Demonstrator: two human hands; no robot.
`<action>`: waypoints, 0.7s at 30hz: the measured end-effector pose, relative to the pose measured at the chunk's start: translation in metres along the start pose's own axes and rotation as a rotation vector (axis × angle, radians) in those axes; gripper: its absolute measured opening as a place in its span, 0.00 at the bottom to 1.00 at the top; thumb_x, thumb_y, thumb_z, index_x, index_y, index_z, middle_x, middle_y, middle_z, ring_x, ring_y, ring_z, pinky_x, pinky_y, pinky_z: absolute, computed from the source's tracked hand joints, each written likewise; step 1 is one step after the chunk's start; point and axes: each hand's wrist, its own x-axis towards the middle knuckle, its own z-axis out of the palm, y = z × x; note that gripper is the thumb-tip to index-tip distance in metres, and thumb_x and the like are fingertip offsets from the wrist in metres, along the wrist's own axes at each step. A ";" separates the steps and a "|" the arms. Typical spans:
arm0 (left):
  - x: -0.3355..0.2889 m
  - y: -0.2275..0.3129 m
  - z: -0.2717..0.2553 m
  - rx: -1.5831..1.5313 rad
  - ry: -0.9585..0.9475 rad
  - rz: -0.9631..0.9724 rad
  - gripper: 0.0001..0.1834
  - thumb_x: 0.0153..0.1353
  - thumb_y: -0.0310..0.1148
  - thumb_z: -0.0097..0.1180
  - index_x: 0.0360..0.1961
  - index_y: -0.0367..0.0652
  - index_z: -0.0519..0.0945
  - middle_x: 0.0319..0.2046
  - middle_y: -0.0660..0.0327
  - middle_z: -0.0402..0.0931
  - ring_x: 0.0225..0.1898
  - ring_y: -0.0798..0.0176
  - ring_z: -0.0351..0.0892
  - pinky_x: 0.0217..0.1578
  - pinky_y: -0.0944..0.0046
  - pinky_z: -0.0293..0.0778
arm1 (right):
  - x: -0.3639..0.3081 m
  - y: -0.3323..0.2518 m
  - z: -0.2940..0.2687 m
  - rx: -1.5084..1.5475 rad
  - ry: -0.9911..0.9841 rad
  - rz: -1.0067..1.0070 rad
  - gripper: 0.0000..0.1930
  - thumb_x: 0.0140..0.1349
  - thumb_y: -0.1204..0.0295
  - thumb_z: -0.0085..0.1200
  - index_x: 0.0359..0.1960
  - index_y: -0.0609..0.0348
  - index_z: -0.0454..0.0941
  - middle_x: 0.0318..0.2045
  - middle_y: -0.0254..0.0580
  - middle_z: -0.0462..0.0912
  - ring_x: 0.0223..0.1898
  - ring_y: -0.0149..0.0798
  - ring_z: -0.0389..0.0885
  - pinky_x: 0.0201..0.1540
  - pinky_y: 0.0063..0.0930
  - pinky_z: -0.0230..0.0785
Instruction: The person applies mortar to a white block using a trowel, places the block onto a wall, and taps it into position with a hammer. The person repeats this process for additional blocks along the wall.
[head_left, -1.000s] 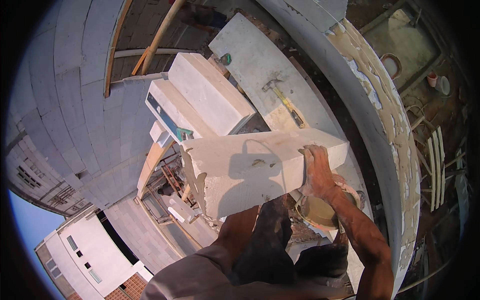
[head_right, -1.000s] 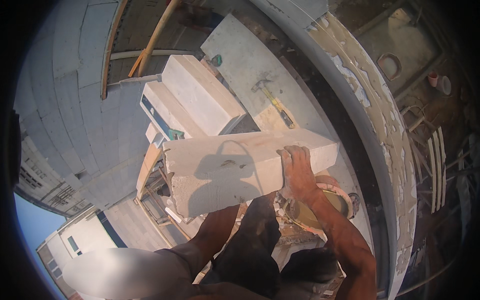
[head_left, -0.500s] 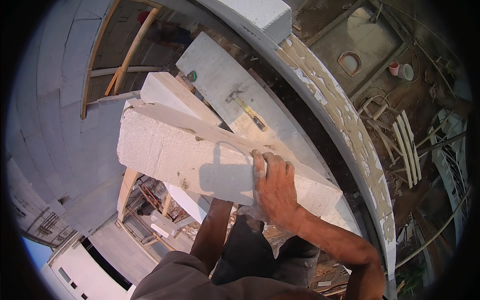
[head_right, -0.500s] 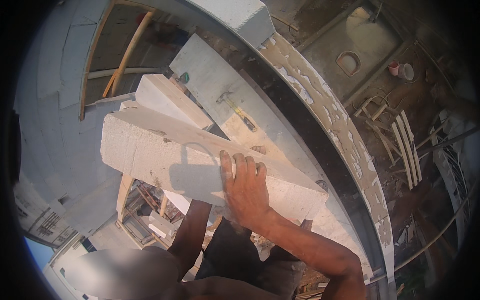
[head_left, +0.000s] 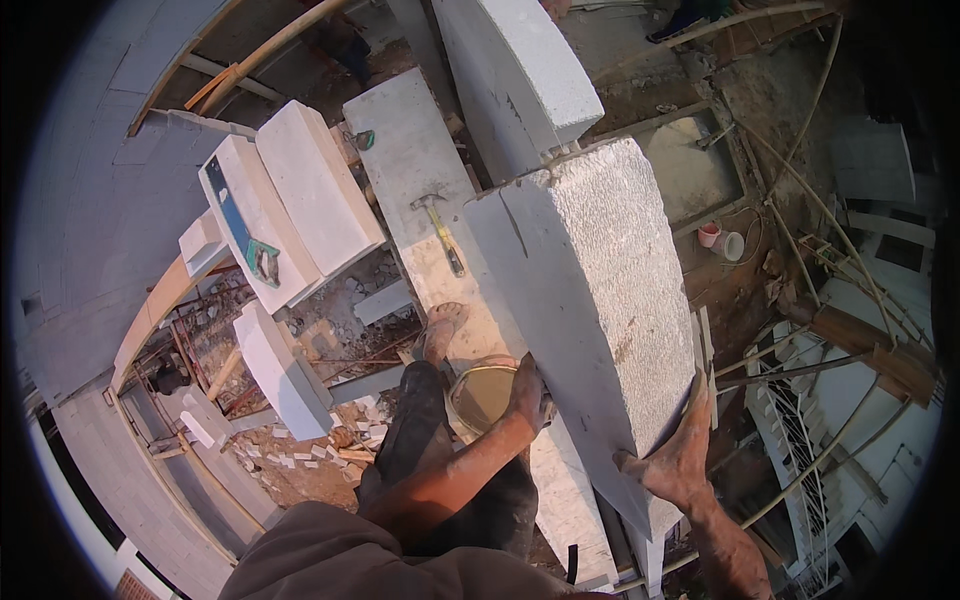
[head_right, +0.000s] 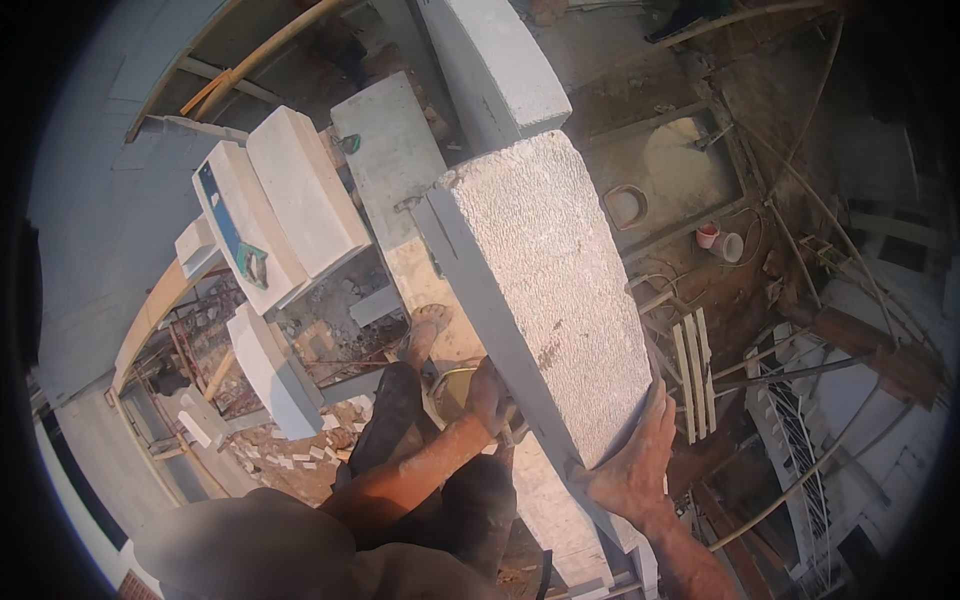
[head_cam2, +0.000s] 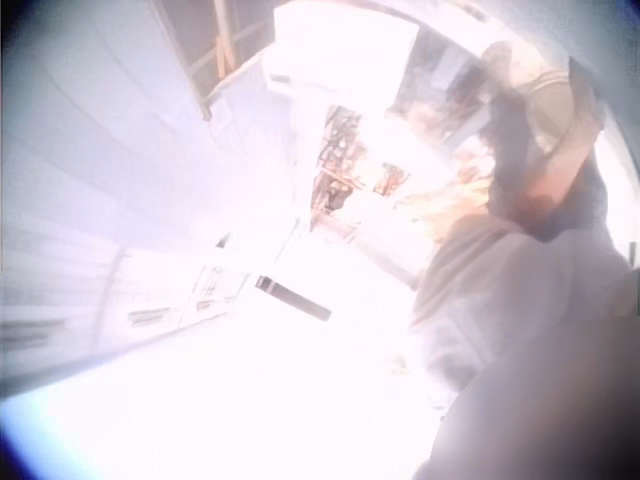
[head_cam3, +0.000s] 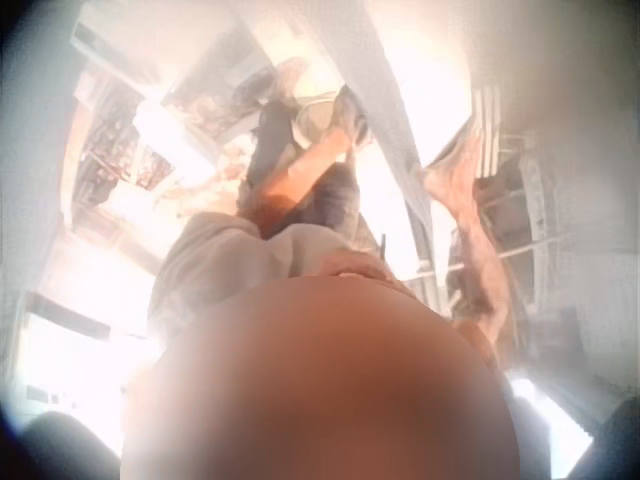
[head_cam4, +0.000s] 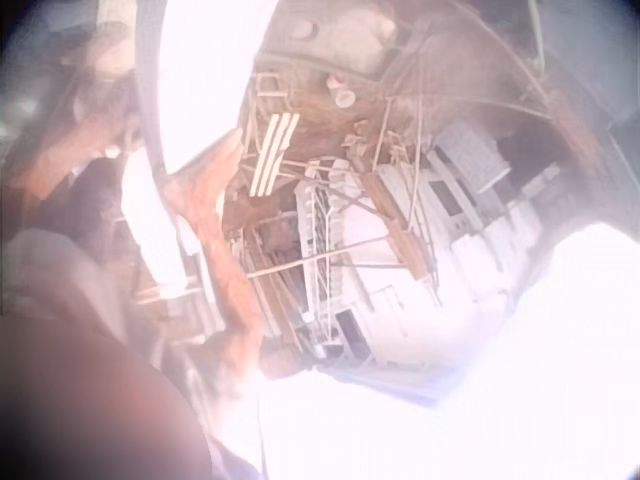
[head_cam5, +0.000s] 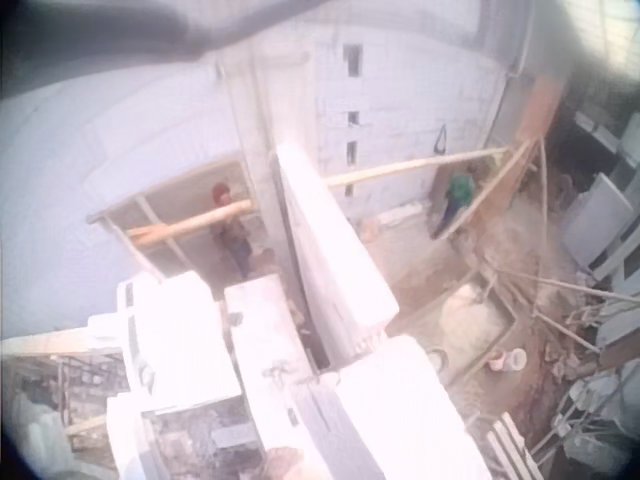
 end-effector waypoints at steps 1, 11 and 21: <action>-0.005 -0.004 0.020 -0.054 -0.092 -0.059 0.33 0.73 0.57 0.33 0.66 0.43 0.65 0.58 0.53 0.72 0.62 0.54 0.70 0.58 0.54 0.71 | -0.003 0.007 -0.019 -0.023 0.016 0.026 0.66 0.29 0.62 0.71 0.67 0.75 0.39 0.55 0.64 0.58 0.60 0.62 0.58 0.64 0.54 0.53; -0.048 0.071 -0.352 1.304 0.510 0.478 0.25 0.68 0.50 0.50 0.47 0.35 0.80 0.46 0.40 0.78 0.51 0.37 0.75 0.53 0.49 0.70 | 0.061 0.087 -0.065 -0.245 0.226 0.072 0.67 0.23 0.57 0.73 0.68 0.73 0.47 0.54 0.61 0.63 0.58 0.60 0.66 0.60 0.53 0.62; -0.485 0.027 -0.671 2.037 1.311 0.190 0.21 0.64 0.51 0.49 0.29 0.45 0.83 0.28 0.48 0.83 0.32 0.42 0.82 0.36 0.46 0.77 | 0.169 0.091 0.038 -0.271 0.148 0.187 0.66 0.28 0.61 0.72 0.70 0.72 0.43 0.56 0.63 0.63 0.58 0.61 0.68 0.60 0.46 0.66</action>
